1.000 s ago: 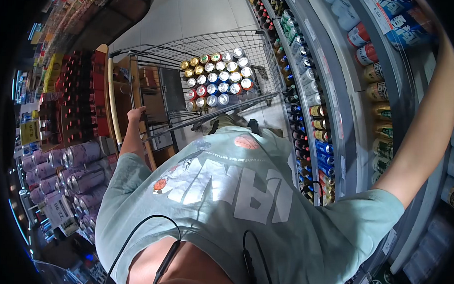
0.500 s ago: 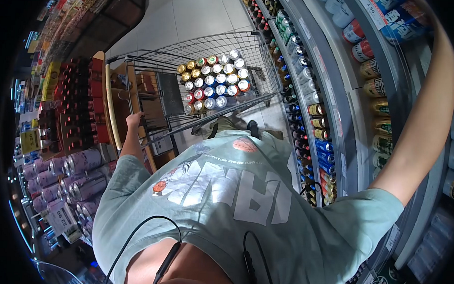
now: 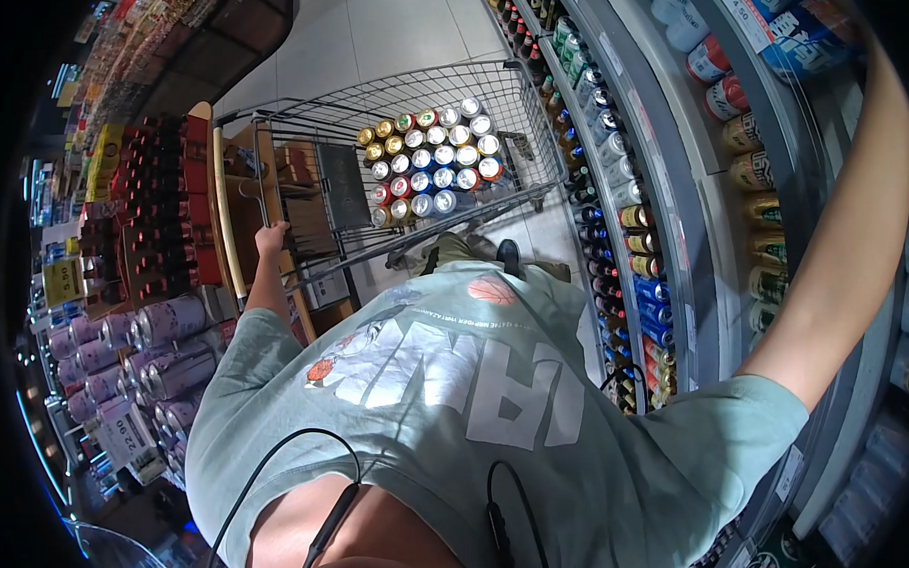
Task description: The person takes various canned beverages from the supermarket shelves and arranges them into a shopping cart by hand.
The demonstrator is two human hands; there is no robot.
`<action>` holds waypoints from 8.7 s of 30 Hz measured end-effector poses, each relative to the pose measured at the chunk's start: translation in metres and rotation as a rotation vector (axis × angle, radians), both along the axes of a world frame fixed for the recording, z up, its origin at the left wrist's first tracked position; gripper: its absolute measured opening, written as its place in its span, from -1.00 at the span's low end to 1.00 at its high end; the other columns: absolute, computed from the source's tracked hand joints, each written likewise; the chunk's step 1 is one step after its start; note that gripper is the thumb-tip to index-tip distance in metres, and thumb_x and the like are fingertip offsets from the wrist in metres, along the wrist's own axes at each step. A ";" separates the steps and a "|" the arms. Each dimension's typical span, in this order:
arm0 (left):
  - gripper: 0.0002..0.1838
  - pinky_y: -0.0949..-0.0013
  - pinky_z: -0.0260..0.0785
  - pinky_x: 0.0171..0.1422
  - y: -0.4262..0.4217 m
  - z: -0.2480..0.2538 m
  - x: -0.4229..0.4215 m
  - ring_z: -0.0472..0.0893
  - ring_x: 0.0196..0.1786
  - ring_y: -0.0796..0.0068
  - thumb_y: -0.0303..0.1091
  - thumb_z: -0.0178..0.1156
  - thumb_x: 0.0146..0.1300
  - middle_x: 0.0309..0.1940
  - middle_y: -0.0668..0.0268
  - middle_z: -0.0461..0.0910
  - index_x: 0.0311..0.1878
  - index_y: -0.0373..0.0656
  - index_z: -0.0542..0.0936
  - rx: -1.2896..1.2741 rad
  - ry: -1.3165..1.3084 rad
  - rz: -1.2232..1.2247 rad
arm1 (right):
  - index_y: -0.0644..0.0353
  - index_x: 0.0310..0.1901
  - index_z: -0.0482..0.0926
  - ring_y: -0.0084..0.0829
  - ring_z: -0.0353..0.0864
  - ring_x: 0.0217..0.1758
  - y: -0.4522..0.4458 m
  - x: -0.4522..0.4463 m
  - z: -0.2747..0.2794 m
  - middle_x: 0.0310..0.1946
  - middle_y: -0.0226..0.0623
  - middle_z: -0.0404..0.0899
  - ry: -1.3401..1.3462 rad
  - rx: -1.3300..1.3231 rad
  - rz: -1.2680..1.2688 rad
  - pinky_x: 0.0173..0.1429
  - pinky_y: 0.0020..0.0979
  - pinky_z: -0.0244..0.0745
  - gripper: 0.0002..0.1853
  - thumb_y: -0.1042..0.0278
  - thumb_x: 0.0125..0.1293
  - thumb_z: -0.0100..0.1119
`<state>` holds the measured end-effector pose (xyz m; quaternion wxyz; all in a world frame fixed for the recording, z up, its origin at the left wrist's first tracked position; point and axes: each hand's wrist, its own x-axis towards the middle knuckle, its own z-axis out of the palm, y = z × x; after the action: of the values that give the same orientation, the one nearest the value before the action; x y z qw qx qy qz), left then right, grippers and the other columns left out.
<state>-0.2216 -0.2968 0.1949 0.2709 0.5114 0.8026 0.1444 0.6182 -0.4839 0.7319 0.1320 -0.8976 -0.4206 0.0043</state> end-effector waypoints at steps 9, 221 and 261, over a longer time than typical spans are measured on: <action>-0.67 0.31 0.52 -0.12 -0.008 0.008 0.009 0.71 -0.28 0.37 -0.15 0.36 0.10 -0.40 0.20 0.71 -0.25 -0.27 0.68 0.119 -0.085 0.018 | 0.48 0.07 0.59 -0.20 0.73 -0.17 -0.002 -0.006 -0.001 -0.21 -0.02 0.71 -0.076 -0.009 -0.014 -0.04 -0.22 0.58 -0.21 -0.26 0.21 0.27; -0.61 0.13 0.46 0.05 0.211 0.052 0.029 0.67 -0.09 0.04 -0.08 0.17 0.21 -0.24 0.09 0.71 -0.08 -0.20 0.67 0.100 -0.034 0.035 | 0.47 0.35 0.25 -0.34 0.69 0.00 0.017 -0.147 -0.002 0.05 -0.05 0.60 -0.126 0.807 -0.125 0.03 -0.53 0.53 -0.40 0.57 0.31 0.21; -0.74 0.57 0.36 -0.28 0.217 0.035 0.026 0.54 -0.34 0.69 -0.20 0.18 0.40 -0.32 0.40 0.66 -0.05 -0.18 0.64 0.041 -0.245 0.269 | 0.10 0.24 0.36 -0.03 0.45 0.23 0.423 -0.192 -0.722 0.23 -0.17 0.31 0.322 -0.223 0.447 0.23 -0.12 0.49 -0.34 0.41 0.10 0.42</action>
<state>-0.1959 -0.0793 0.2297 0.3345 0.3836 0.8216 0.2570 0.4263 -0.0608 0.0102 0.0936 -0.7794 -0.5783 0.2220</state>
